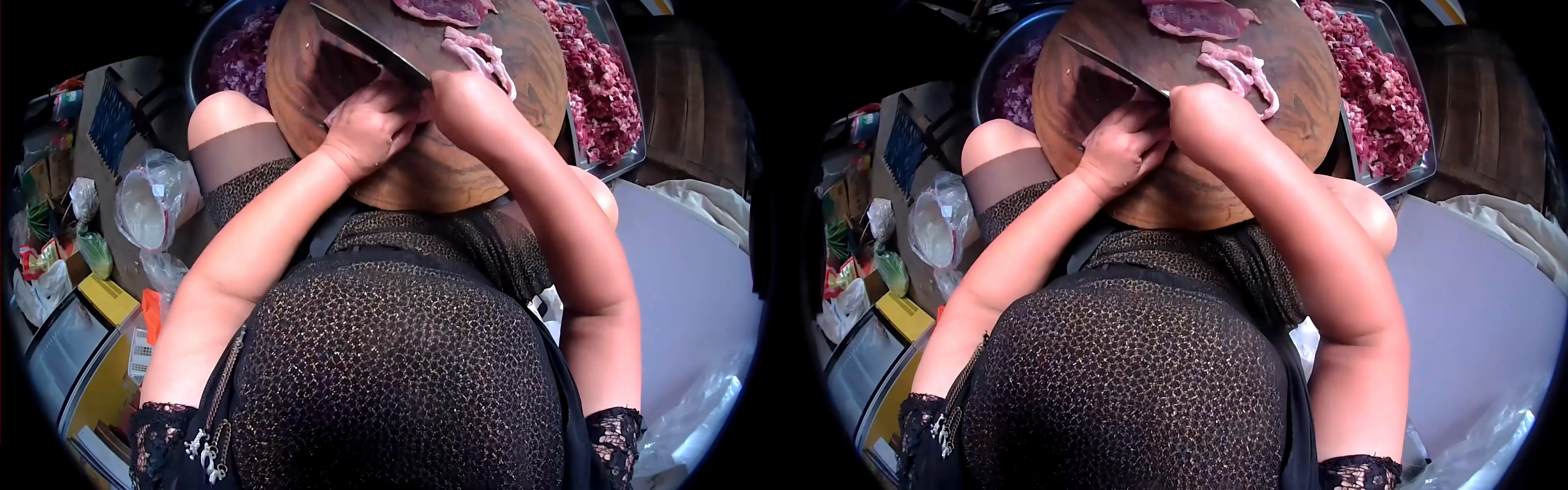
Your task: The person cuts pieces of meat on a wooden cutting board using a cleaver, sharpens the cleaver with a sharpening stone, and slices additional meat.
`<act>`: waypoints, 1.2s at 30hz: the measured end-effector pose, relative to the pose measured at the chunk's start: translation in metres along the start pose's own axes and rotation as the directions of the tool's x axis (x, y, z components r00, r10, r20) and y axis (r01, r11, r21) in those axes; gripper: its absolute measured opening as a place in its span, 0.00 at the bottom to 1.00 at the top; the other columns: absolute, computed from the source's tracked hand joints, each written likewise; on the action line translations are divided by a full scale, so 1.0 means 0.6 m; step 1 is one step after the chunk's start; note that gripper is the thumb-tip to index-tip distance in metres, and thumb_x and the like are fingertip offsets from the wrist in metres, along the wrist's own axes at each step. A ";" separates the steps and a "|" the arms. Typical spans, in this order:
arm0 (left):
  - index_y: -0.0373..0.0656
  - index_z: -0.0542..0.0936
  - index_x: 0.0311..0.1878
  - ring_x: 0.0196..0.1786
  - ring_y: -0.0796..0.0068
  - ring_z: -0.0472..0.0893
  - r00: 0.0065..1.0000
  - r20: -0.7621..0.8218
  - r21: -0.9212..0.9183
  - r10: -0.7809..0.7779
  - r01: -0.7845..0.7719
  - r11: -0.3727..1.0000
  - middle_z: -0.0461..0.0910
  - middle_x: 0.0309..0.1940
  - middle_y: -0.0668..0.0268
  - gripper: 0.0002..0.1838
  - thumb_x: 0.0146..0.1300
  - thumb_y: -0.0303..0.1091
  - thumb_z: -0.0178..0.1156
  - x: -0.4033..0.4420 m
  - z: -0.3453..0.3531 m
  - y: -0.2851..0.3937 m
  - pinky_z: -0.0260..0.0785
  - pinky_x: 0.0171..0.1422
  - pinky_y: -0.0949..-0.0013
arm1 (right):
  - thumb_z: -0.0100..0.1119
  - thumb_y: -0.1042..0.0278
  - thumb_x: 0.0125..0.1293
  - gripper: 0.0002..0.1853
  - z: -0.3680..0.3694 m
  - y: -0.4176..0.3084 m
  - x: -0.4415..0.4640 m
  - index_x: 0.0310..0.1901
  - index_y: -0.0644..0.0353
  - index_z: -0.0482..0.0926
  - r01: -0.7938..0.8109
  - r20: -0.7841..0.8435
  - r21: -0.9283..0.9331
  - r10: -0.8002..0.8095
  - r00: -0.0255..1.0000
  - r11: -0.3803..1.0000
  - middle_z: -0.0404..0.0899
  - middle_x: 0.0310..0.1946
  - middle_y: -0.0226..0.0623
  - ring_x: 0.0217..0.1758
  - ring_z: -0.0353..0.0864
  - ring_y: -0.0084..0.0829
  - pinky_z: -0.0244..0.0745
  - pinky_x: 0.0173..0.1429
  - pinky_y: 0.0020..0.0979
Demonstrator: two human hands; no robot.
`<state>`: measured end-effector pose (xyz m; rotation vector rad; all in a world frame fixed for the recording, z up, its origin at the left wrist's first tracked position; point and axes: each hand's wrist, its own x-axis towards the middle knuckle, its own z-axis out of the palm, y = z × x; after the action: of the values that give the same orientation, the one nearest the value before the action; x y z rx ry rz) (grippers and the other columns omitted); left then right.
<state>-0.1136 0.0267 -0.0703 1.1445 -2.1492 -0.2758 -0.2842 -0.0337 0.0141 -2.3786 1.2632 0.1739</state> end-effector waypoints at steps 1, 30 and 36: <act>0.44 0.85 0.43 0.52 0.57 0.78 1.000 -0.011 0.006 0.012 -0.012 1.000 0.80 0.46 0.62 0.14 0.50 0.29 0.67 -0.001 -0.001 -0.002 0.73 0.60 0.58 | 0.52 0.73 0.61 0.08 0.001 -0.004 -0.001 0.36 0.63 0.81 0.003 -0.011 0.002 -0.003 1.000 1.000 0.84 0.32 0.52 0.39 0.85 0.51 0.80 0.43 0.46; 0.52 0.83 0.47 0.49 0.55 0.79 0.983 0.027 -0.136 -0.183 0.185 0.973 0.80 0.43 0.62 0.16 0.53 0.34 0.67 -0.015 -0.018 -0.006 0.73 0.56 0.58 | 0.49 0.73 0.65 0.05 0.029 -0.027 -0.196 0.33 0.63 0.73 -0.200 -0.044 -0.100 0.196 0.980 0.975 0.82 0.27 0.49 0.31 0.85 0.49 0.79 0.34 0.46; 0.56 0.85 0.45 0.50 0.59 0.78 0.992 0.001 -0.127 -0.129 0.128 0.984 0.79 0.45 0.66 0.15 0.51 0.32 0.66 -0.002 -0.031 0.000 0.72 0.60 0.59 | 0.51 0.74 0.62 0.04 -0.006 -0.015 -0.151 0.32 0.65 0.74 -0.170 0.117 -0.045 0.174 0.978 0.984 0.81 0.24 0.50 0.29 0.84 0.50 0.79 0.34 0.47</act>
<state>-0.1009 0.0302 -0.0568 1.2098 -2.0235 -0.4584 -0.3293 0.0376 0.0482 -2.2491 1.4175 0.3892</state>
